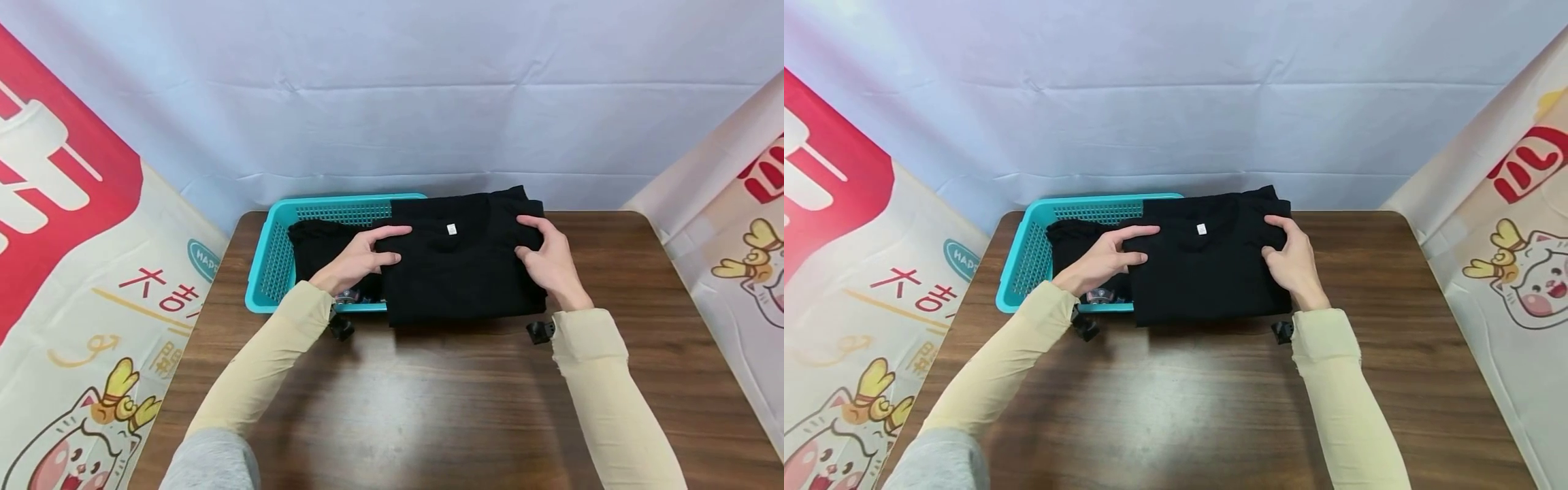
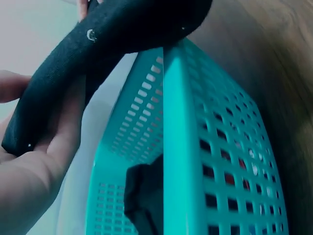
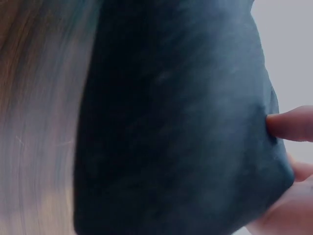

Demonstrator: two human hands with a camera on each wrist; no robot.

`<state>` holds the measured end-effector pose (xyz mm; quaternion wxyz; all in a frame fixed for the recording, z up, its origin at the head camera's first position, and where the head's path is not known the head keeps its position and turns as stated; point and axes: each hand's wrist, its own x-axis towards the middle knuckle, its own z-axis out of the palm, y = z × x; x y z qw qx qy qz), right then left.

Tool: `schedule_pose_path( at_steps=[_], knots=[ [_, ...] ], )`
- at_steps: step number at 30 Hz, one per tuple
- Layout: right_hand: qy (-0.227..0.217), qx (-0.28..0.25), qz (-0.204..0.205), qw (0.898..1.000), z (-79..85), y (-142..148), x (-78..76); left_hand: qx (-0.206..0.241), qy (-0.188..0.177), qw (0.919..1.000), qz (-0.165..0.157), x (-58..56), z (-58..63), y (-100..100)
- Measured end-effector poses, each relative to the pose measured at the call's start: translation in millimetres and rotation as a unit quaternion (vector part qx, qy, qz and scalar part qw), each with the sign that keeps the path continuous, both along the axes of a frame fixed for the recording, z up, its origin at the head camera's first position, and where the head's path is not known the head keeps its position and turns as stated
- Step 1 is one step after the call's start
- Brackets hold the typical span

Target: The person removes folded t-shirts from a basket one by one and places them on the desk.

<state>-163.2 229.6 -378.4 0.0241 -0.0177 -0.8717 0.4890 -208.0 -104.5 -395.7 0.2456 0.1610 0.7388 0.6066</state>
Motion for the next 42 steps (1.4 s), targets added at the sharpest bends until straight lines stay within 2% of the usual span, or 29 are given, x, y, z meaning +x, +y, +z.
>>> schedule_pose_path(
  at_steps=[9, 21, 26, 34, 42],
  knots=[
    [0.001, 0.007, -0.031, 1.0, 4.1, 10.2, 0.3, -0.019, 0.023, 0.9995, 0.004, 0.0, -0.8, 14.2],
    [-0.018, 0.022, -0.081, 0.996, 3.6, 21.7, 5.5, -0.003, 0.035, 0.9993, -0.007, 4.4, 0.8, 36.3],
    [-0.026, 0.005, -0.098, 0.995, 3.9, 24.9, 5.7, -0.002, 0.036, 0.9993, -0.015, 5.7, 0.8, 43.6],
    [-0.051, 0.005, -0.108, 0.993, 5.4, 32.6, 7.6, -0.021, 0.064, 0.997, -0.038, 5.8, -1.0, 55.4],
    [-0.062, 0.016, -0.122, 0.99, 4.3, 38.1, 5.7, -0.048, 0.073, 0.9949, -0.052, 4.9, 0.5, 66.6]
  ],
)
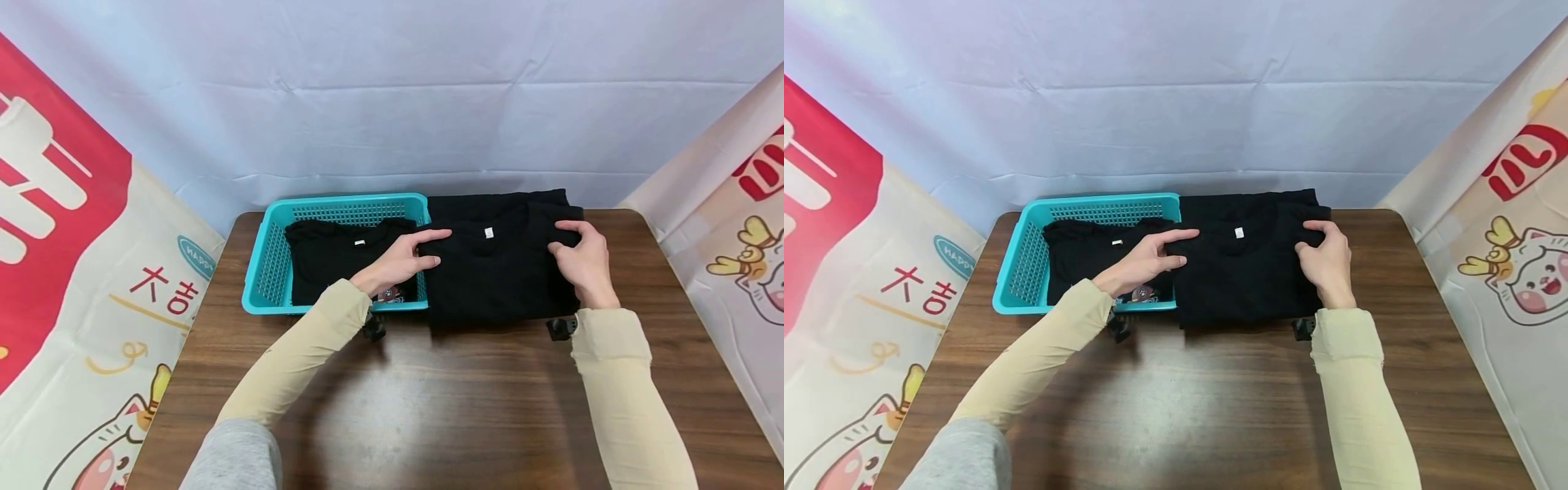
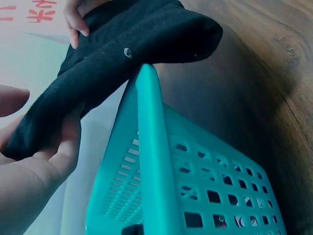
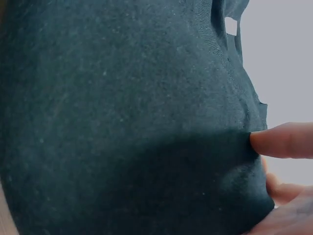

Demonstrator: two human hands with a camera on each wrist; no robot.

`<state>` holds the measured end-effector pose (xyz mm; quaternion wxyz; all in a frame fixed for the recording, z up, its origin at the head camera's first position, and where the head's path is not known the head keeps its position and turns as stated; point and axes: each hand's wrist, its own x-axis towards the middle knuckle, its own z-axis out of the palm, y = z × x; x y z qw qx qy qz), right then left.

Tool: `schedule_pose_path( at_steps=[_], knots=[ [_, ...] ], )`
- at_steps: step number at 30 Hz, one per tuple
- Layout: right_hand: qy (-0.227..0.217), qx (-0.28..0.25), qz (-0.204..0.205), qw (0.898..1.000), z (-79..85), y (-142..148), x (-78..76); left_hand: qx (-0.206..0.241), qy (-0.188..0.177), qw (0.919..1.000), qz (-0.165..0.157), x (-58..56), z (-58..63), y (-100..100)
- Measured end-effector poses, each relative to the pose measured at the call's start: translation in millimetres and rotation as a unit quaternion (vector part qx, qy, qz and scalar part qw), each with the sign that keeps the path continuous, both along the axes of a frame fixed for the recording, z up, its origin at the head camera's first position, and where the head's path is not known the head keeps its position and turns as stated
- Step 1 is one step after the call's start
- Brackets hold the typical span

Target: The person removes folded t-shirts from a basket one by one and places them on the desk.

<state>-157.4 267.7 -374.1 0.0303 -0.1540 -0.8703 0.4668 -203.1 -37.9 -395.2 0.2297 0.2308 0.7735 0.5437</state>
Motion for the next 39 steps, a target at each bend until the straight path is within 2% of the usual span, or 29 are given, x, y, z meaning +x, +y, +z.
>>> schedule_pose_path(
  at_steps=[9, 16, 24, 32, 39],
  knots=[
    [-0.002, 0.008, -0.023, 1.0, -1.6, 5.5, -0.8, 0.005, -0.001, 0.9999, -0.009, -3.0, -0.7, 12.1],
    [-0.008, -0.009, -0.026, 1.0, -3.2, 11.2, -1.2, 0.013, -0.026, 0.9995, -0.012, -4.4, -2.4, 22.2],
    [-0.016, -0.03, -0.037, 0.999, -8.0, 15.9, 0.4, -0.003, -0.048, 0.9987, -0.016, -1.5, -4.9, 27.4],
    [-0.011, -0.017, -0.028, 0.999, -12.6, 22.2, 4.1, -0.008, -0.047, 0.9987, -0.014, -0.2, -8.0, 35.9],
    [-0.031, -0.005, 0.001, 1.0, -14.9, 24.8, 8.3, -0.017, -0.044, 0.9988, -0.015, -3.6, -5.0, 37.5]
  ],
)
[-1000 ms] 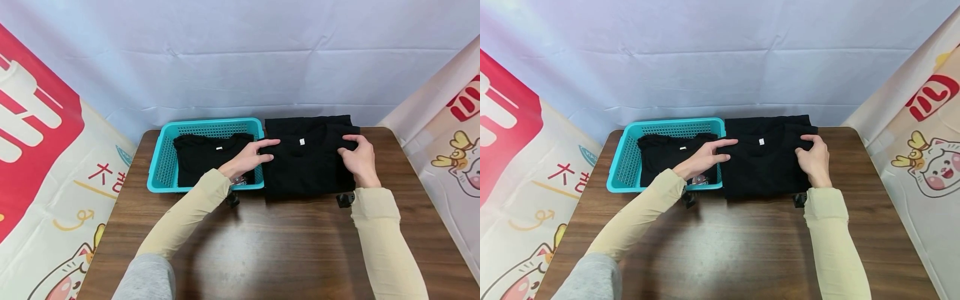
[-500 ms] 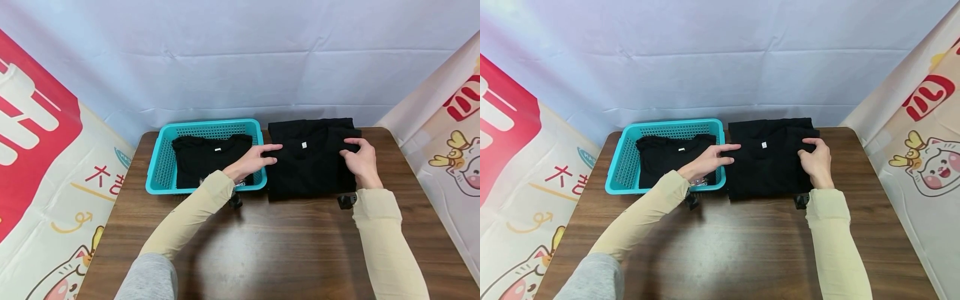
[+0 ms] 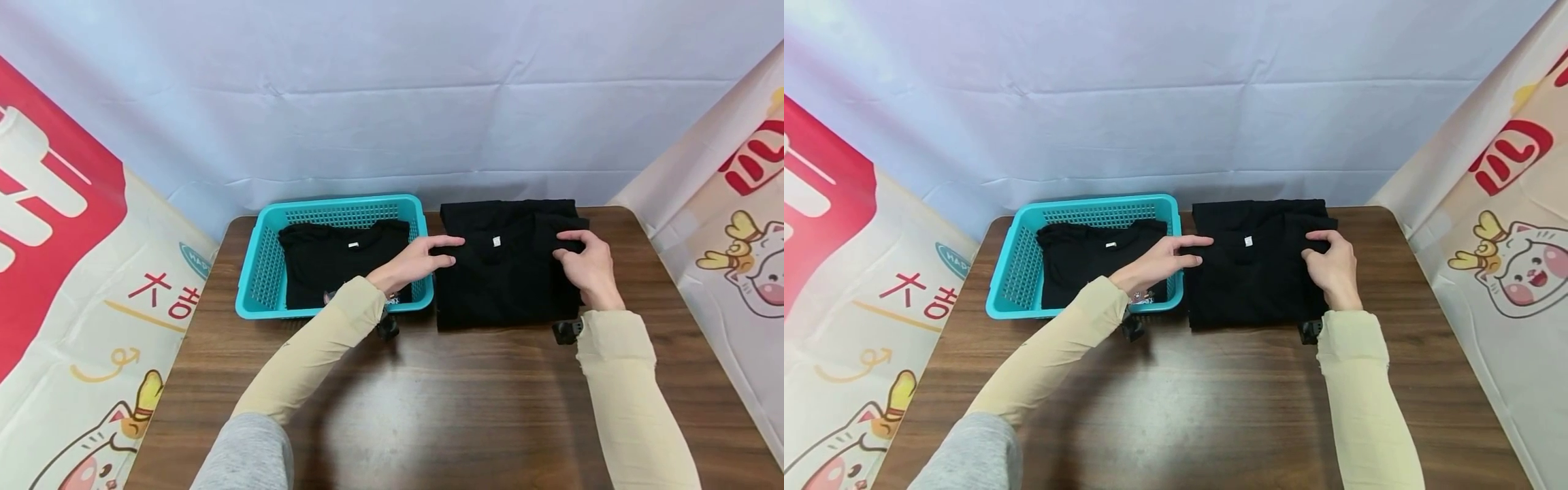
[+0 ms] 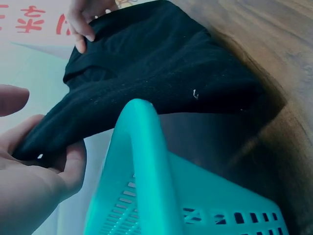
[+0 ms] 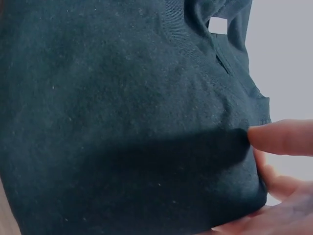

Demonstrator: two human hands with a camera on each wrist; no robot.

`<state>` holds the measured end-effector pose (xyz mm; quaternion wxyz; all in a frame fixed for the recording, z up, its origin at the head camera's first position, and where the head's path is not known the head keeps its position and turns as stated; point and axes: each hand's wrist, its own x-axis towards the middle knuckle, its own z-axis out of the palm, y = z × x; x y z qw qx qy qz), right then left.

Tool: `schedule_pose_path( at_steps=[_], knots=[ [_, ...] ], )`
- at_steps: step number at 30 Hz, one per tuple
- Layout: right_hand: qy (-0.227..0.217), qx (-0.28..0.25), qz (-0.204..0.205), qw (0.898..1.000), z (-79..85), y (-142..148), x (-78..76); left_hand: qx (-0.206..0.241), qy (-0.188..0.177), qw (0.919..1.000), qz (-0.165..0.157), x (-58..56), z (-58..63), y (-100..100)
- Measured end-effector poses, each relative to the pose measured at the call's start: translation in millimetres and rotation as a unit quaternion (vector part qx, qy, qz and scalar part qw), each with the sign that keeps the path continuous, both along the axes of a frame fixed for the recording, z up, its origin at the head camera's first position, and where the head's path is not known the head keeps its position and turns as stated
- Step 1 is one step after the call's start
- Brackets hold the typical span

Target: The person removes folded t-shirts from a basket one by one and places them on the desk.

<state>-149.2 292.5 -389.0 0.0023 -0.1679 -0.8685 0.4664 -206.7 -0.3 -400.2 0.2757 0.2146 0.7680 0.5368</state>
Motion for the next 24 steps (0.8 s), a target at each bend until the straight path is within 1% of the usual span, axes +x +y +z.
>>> schedule_pose_path(
  at_steps=[3, 7, 11, 16, 19, 24],
  knots=[
    [-0.005, 0.003, 0.009, 1.0, -0.5, 0.3, 0.0, -0.01, 0.001, 0.9999, -0.007, -1.1, 0.4, 0.7],
    [-0.011, 0.003, 0.02, 1.0, -1.8, 0.3, -0.6, -0.018, -0.008, 0.9997, -0.012, -0.8, -2.0, 1.2],
    [-0.018, 0.001, 0.028, 0.999, -3.0, -0.4, -0.7, -0.027, -0.009, 0.9995, -0.016, -0.2, -4.1, 0.6],
    [-0.03, 0.011, 0.042, 0.999, -3.8, -0.4, -1.2, -0.041, -0.013, 0.999, -0.016, 0.0, -5.0, -0.1],
    [-0.038, 0.016, 0.046, 0.998, -4.6, -0.3, -1.5, -0.04, -0.012, 0.9989, -0.021, 0.1, -5.3, 0.0],
    [-0.05, 0.018, 0.053, 0.997, -6.0, -0.3, -1.3, -0.027, -0.01, 0.9992, -0.027, 0.7, -6.3, 0.8]
  ],
)
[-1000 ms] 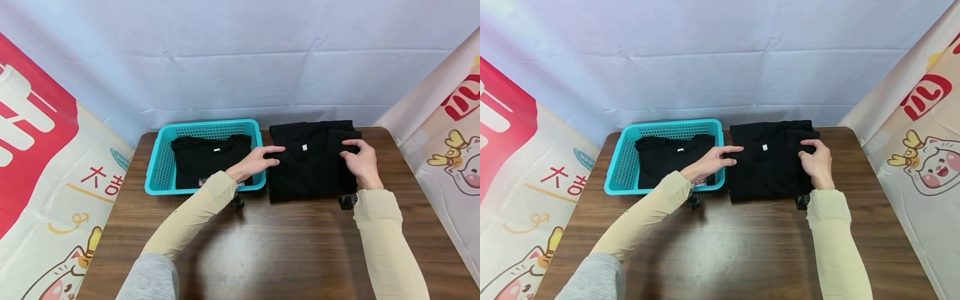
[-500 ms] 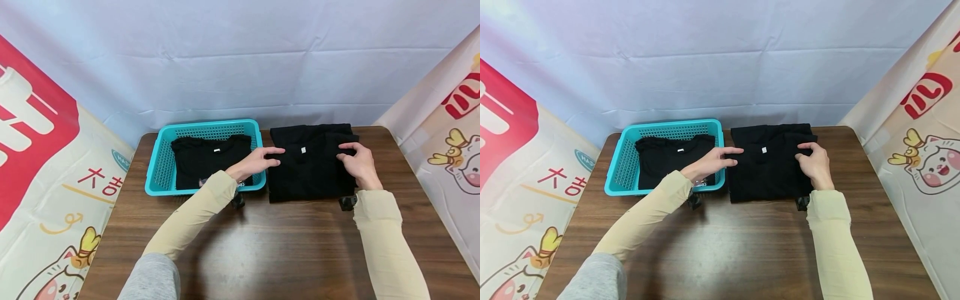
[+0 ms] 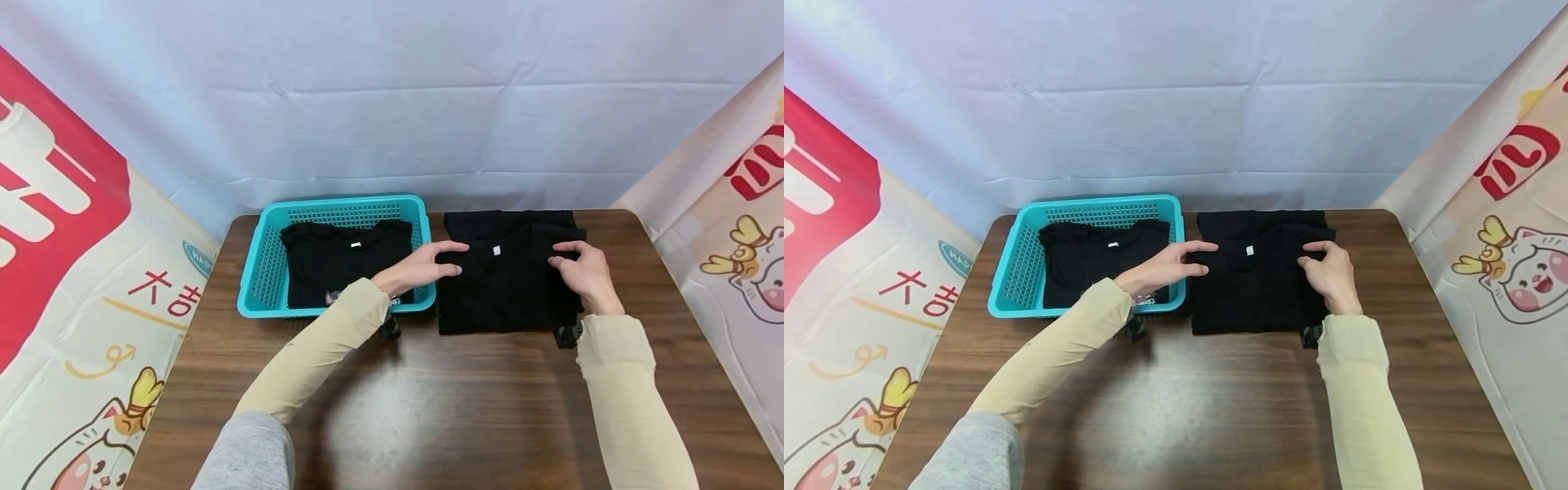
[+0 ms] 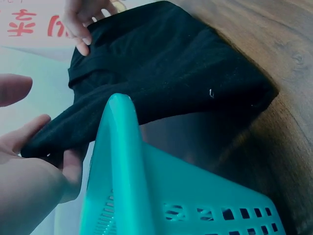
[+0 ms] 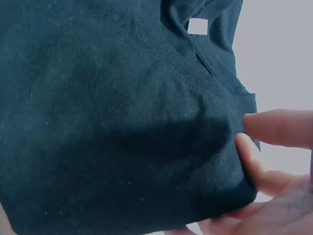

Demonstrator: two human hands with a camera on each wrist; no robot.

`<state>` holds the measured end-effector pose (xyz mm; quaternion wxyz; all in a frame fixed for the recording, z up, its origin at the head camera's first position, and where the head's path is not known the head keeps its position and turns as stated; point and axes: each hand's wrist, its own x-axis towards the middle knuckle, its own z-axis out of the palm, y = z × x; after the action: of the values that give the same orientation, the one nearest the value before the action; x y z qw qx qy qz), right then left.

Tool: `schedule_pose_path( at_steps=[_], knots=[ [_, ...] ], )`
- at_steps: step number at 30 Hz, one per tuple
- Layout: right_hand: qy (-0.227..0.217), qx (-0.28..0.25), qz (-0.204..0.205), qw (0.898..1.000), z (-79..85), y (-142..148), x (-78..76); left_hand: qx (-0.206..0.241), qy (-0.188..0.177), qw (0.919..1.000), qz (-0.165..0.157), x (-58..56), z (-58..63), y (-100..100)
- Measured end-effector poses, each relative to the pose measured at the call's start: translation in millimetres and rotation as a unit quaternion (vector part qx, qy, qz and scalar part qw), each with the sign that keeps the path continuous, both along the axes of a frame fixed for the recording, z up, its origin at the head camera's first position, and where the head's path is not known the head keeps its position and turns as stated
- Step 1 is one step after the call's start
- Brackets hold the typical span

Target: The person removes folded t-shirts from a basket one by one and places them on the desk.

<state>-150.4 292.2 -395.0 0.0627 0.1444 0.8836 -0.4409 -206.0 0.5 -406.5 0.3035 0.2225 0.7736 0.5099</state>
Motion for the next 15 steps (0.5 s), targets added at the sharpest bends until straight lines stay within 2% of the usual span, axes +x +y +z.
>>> schedule_pose_path(
  at_steps=[6, 15],
  knots=[
    [-0.019, -0.032, -0.001, 0.999, -0.6, -0.2, -0.3, 0.004, 0.0, 1.0, 0.002, 0.9, -0.3, 1.0],
    [-0.017, -0.055, -0.015, 0.998, -2.5, 0.3, -1.8, 0.024, 0.002, 0.9997, -0.004, -0.1, -0.2, 2.5]
  ],
)
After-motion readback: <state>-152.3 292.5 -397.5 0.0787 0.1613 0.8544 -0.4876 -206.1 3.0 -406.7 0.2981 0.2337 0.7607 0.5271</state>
